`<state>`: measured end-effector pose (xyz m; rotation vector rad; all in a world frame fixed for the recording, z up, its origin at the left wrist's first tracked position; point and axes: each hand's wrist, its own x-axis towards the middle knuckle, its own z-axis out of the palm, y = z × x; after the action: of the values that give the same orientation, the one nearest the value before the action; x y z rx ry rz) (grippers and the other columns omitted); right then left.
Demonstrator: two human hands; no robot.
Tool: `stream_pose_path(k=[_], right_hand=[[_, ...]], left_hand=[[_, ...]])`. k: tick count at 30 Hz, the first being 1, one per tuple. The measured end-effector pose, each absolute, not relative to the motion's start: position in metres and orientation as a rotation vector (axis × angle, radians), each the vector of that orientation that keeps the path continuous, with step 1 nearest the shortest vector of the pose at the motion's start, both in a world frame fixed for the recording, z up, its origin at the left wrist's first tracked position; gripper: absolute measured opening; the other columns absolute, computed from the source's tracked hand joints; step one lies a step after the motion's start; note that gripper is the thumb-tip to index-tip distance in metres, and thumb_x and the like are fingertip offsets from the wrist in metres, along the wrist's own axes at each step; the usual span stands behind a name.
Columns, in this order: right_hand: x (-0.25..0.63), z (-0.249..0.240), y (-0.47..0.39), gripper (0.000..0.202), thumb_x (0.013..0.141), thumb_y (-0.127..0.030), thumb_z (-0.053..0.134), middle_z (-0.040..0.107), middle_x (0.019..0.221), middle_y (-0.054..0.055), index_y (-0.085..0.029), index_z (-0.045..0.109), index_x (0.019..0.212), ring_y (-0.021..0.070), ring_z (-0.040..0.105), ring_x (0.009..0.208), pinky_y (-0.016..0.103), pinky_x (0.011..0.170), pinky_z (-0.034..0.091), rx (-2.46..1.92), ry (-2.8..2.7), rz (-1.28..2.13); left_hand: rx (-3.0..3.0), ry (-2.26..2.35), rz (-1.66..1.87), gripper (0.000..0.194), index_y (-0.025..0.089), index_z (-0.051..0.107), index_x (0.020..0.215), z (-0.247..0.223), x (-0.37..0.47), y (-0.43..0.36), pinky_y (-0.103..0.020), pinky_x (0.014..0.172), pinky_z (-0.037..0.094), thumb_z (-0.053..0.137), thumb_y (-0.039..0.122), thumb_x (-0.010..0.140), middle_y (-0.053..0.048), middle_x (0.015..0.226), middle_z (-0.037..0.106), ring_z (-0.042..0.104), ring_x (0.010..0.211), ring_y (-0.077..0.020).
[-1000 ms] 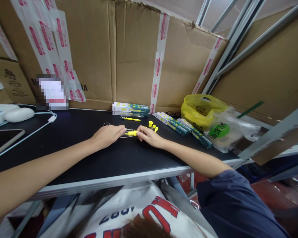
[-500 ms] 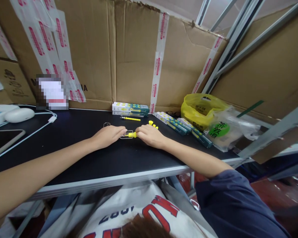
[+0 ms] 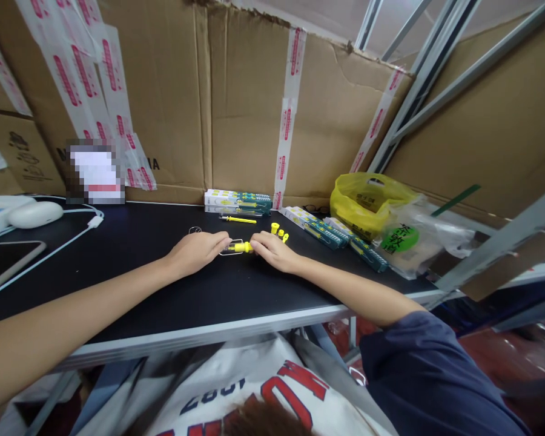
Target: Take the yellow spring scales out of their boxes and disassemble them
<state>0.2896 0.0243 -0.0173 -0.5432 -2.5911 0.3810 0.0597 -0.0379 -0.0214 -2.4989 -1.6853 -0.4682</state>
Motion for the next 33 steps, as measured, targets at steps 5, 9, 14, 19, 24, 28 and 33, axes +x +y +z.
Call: stream_pose_path(k=[5,9,14,19,24,28,33], right_hand=[[0.2896,-0.0185,0.0255,0.032,0.099,-0.034,0.033,0.056,0.073,0.002,-0.018,0.051,0.077,0.0159,0.048,0.075,0.029,0.074,0.037,-0.545,-2.587,0.411],[0.2909,-0.0194,0.0277,0.027,0.098,-0.035,0.038,0.056,0.076,0.002,-0.018,0.050,0.081,0.0159,0.048,0.075,0.029,0.074,0.037,-0.523,-2.590,0.394],[0.2932,-0.0191,0.0285,0.020,0.096,-0.035,0.042,0.055,0.082,0.003,-0.018,0.050,0.089,0.0163,0.047,0.077,0.029,0.073,0.037,-0.519,-2.613,0.282],[0.2934,-0.0147,0.0249,0.017,0.095,-0.033,0.045,0.056,0.086,0.005,-0.018,0.051,0.090,0.0172,0.047,0.078,0.030,0.073,0.035,-0.537,-2.653,0.178],[0.2931,-0.0120,0.0236,0.012,0.092,-0.030,0.051,0.058,0.087,0.006,-0.018,0.051,0.089,0.0181,0.049,0.080,0.030,0.073,0.034,-0.513,-2.670,0.086],[0.2933,-0.0137,0.0273,0.009,0.090,-0.027,0.054,0.059,0.089,0.006,-0.018,0.051,0.089,0.0187,0.050,0.083,0.030,0.074,0.033,-0.481,-2.680,0.009],[0.2928,-0.0151,0.0289,0.008,0.092,-0.023,0.045,0.060,0.091,0.008,-0.019,0.050,0.089,0.0202,0.049,0.086,0.032,0.074,0.031,-0.374,-2.711,-0.185]], left_hand=[[-2.501,-1.681,-0.456,0.045,0.023,0.055,0.088,-0.0221,0.0594,-0.0369,-0.026,0.056,0.035,0.018,0.045,0.098,-0.003,0.076,0.067,0.063,0.071,-0.0212],[-2.516,-1.698,-0.484,0.045,0.023,0.055,0.087,-0.0221,0.0590,-0.0365,-0.027,0.057,0.035,0.018,0.045,0.098,-0.002,0.074,0.066,0.062,0.070,-0.0213],[-2.522,-1.709,-0.493,0.043,0.023,0.055,0.085,-0.0217,0.0580,-0.0363,-0.027,0.057,0.033,0.019,0.045,0.098,-0.002,0.073,0.064,0.061,0.068,-0.0209],[-2.530,-1.718,-0.494,0.043,0.023,0.054,0.084,-0.0221,0.0567,-0.0360,-0.027,0.056,0.032,0.020,0.045,0.097,-0.002,0.072,0.063,0.060,0.068,-0.0204],[-2.537,-1.709,-0.499,0.043,0.023,0.055,0.083,-0.0237,0.0555,-0.0345,-0.027,0.054,0.031,0.021,0.046,0.097,-0.002,0.070,0.063,0.060,0.066,-0.0201],[-2.547,-1.705,-0.520,0.043,0.022,0.056,0.082,-0.0242,0.0552,-0.0338,-0.027,0.054,0.032,0.022,0.045,0.097,-0.002,0.069,0.063,0.060,0.065,-0.0200],[-2.573,-1.719,-0.512,0.043,0.023,0.055,0.082,-0.0231,0.0556,-0.0342,-0.026,0.057,0.033,0.021,0.045,0.097,-0.001,0.067,0.062,0.059,0.064,-0.0188]])
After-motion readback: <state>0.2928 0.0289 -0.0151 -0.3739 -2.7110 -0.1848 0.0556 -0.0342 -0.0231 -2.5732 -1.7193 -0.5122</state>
